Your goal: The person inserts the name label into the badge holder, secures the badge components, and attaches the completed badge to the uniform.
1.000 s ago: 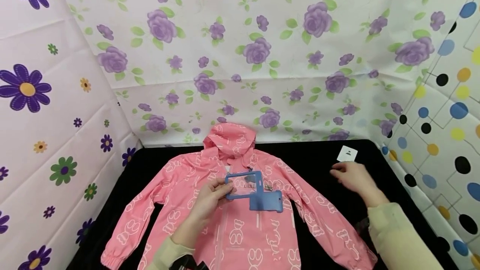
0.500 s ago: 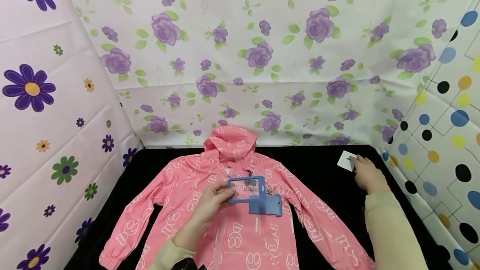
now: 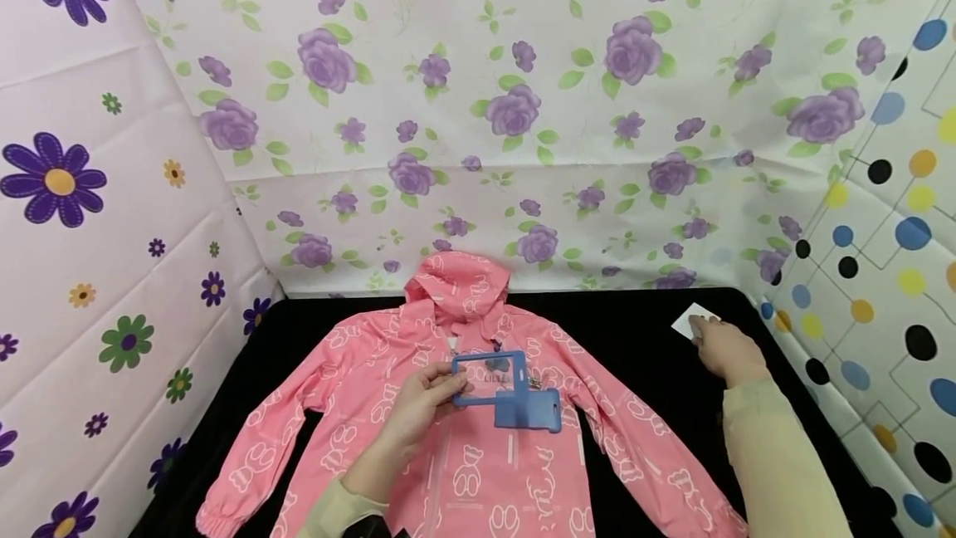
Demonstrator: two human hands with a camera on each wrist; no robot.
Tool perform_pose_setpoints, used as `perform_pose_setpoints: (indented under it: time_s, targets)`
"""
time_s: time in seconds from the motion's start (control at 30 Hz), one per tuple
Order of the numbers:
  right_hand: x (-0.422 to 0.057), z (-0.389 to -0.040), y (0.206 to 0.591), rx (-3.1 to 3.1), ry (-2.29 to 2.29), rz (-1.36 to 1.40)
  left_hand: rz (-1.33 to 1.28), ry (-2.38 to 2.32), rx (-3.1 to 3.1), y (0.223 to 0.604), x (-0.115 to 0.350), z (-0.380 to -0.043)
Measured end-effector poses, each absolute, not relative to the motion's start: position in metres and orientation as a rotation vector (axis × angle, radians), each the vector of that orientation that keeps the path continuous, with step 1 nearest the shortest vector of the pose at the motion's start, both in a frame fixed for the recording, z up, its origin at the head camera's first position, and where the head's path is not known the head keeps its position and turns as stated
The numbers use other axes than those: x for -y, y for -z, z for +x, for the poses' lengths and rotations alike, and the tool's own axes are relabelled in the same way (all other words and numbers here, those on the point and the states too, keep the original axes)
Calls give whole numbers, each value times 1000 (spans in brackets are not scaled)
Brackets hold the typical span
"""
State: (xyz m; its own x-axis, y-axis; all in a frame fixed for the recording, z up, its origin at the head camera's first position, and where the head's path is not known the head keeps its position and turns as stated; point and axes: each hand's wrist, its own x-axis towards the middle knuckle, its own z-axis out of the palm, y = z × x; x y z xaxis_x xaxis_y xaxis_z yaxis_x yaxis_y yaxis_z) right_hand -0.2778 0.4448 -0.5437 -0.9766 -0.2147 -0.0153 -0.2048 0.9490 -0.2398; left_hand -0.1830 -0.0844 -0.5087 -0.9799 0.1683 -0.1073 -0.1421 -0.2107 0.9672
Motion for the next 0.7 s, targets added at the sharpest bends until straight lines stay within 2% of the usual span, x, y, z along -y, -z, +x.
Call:
perform_pose_setpoints:
  time_s: [0.37, 0.6, 0.7]
  targets:
    - [-441, -286, 538, -3153, 381, -227, 57, -2318, -1836, 503, 92, -183]
    - [-444, -280, 542, -3290, 291, -367, 50, -2312, -1846, 501, 94, -183]
    - [-447, -277, 545, -3203, 418, -377, 45, -2325, -1829, 501, 95, -181]
